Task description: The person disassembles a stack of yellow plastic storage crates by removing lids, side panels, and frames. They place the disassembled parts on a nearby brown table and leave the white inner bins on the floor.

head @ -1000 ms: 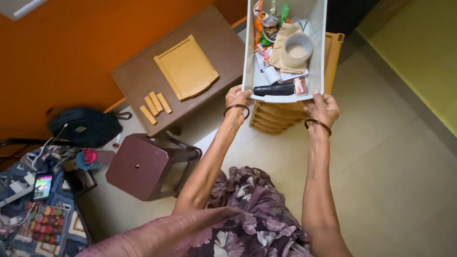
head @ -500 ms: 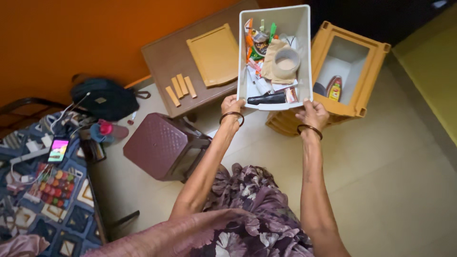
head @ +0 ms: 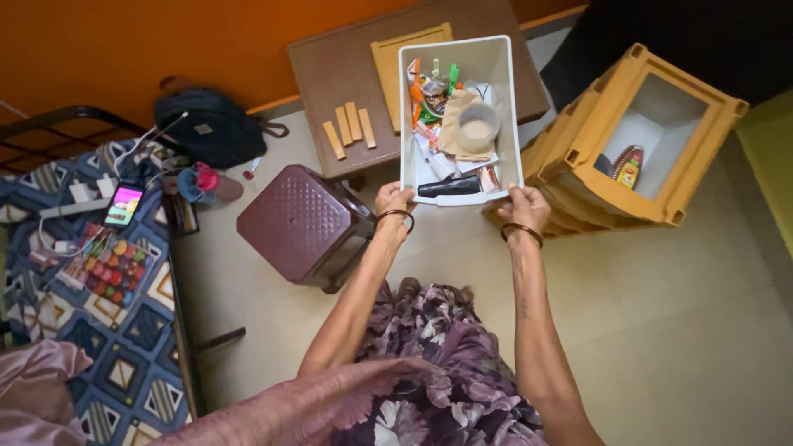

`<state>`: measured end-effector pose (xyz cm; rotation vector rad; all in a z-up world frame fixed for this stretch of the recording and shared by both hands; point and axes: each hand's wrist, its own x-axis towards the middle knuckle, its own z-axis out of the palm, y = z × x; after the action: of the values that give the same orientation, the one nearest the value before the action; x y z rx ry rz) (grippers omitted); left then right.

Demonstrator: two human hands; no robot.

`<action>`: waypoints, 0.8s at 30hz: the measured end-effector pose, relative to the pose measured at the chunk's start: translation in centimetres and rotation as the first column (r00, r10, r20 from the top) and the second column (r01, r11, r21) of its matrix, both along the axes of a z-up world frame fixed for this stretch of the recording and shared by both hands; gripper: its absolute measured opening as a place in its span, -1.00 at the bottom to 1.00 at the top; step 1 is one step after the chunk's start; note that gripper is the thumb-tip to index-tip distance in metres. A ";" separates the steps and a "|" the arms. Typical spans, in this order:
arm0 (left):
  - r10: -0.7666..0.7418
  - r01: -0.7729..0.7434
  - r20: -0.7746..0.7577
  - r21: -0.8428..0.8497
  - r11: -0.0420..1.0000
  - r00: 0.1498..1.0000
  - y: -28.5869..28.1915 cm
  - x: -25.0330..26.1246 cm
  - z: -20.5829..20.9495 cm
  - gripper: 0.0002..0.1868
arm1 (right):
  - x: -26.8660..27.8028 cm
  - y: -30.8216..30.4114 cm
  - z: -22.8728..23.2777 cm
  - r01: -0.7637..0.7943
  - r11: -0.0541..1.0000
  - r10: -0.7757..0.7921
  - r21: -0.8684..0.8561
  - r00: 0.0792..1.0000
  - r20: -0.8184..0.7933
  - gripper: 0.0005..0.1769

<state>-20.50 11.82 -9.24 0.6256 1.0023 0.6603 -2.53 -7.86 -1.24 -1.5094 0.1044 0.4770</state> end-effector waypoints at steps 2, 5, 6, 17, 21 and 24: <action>0.030 -0.030 0.004 -0.012 0.999 1.000 0.3 -1.6 -0.8 -0.57 | -0.8 0.9 -1.0 -0.022 1.000 0.022 0.011 0.999 -0.029 -0.83; 0.063 -0.064 -0.012 -0.049 0.997 0.998 0.7 -4.2 -2.1 -0.55 | -2.2 2.1 -2.2 -0.056 0.998 0.056 0.010 0.995 -0.079 -0.86; 0.075 -0.075 -0.017 -0.047 0.996 0.997 0.8 -5.0 -2.5 -0.55 | -2.9 2.6 -2.5 -0.071 0.997 0.070 -0.006 0.994 -0.085 -0.86; 0.257 -0.256 -0.008 -0.096 0.962 0.966 1.5 -14.5 -7.7 -0.55 | -9.7 7.1 -5.5 -0.231 0.971 0.217 -0.057 0.957 -0.192 -0.88; 0.271 -0.284 -0.137 -0.087 0.955 0.953 1.5 -18.1 -8.6 -0.56 | -12.3 8.9 -6.9 -0.294 0.950 0.269 -0.104 0.942 -0.199 -0.87; 0.315 -0.335 -0.160 -0.120 0.935 0.936 1.7 -21.0 -9.1 -0.58 | -14.4 10.3 -8.0 -0.353 0.926 0.319 -0.131 0.921 -0.223 -0.86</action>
<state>-41.49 13.49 -18.31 0.3820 1.2888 0.8344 -16.91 2.39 -9.20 -1.6514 0.0396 0.9167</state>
